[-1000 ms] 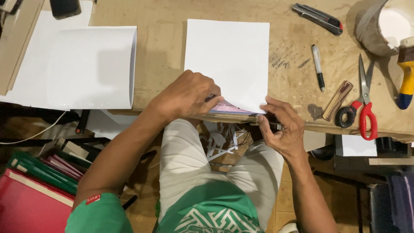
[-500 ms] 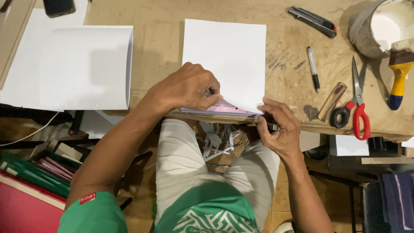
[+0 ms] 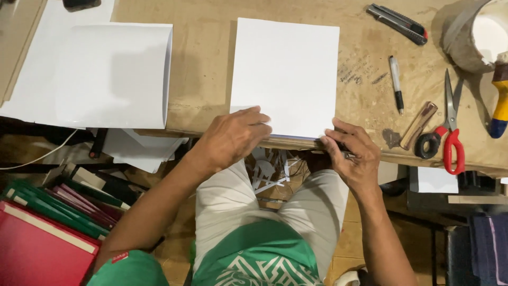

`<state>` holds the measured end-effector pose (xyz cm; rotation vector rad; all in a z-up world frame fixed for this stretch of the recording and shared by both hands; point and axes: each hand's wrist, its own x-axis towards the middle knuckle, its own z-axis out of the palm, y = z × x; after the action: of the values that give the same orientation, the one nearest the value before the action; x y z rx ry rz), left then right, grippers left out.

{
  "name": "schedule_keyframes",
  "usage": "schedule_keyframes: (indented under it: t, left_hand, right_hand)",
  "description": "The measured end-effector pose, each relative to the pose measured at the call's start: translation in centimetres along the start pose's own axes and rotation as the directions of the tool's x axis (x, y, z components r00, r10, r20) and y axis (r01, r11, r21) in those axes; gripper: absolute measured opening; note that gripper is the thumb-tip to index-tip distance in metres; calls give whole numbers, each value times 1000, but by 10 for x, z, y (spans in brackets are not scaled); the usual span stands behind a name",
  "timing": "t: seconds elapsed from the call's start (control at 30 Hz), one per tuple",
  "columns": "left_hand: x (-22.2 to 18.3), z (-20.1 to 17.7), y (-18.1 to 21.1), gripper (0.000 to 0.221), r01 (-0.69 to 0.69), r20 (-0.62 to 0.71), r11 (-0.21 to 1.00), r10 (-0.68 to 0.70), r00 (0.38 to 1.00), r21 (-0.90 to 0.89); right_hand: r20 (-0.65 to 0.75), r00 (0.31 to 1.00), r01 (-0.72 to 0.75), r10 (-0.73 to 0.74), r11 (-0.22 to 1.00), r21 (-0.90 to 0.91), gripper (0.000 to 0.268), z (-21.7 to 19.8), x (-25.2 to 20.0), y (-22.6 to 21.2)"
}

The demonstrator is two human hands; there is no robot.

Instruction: Assembling and trimming booklets by hand, which involves aligning paper sheets, folding, marking, and cutting edges with scissors.

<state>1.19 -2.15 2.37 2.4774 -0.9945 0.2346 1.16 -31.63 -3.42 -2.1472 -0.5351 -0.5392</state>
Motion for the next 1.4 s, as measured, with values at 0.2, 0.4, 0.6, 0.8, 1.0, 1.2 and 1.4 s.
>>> schedule_keyframes:
  t: [0.2,0.4,0.6,0.8,1.0,1.2,1.4]
  left_hand:
    - [9,70,22,31,15,-86,997,-8,996,76]
    - [22,141,17,11,17,-526,996,31,850,87]
    - [-43,80,-29,11,33,-391,994,12,920,109]
    - [-62,31,-34,8,-31,-358,988,-25,933,-150]
    - [-55,33,-29,13,8,-389,996,-43,920,-93]
    - [-49,33,-24,9,50,-452,997,-15,892,66]
    - [-49,39,-34,10,32,-474,999,-32,880,-8]
  right_hand:
    - [13,999,40,-39,998,-38,15,-2,2,-4]
    - [46,996,81,-79,995,-56,14,-3,0,0]
    - [68,998,26,-19,995,-97,14,-3,3,-7]
    - [100,993,-54,59,997,-54,13,-15,5,-22]
    - [-136,990,-32,28,999,-33,12,24,-6,-24]
    - [-20,946,292,-323,879,-378,10,95,9,-72]
    - [73,924,368,-374,825,-430,18,45,-6,-2]
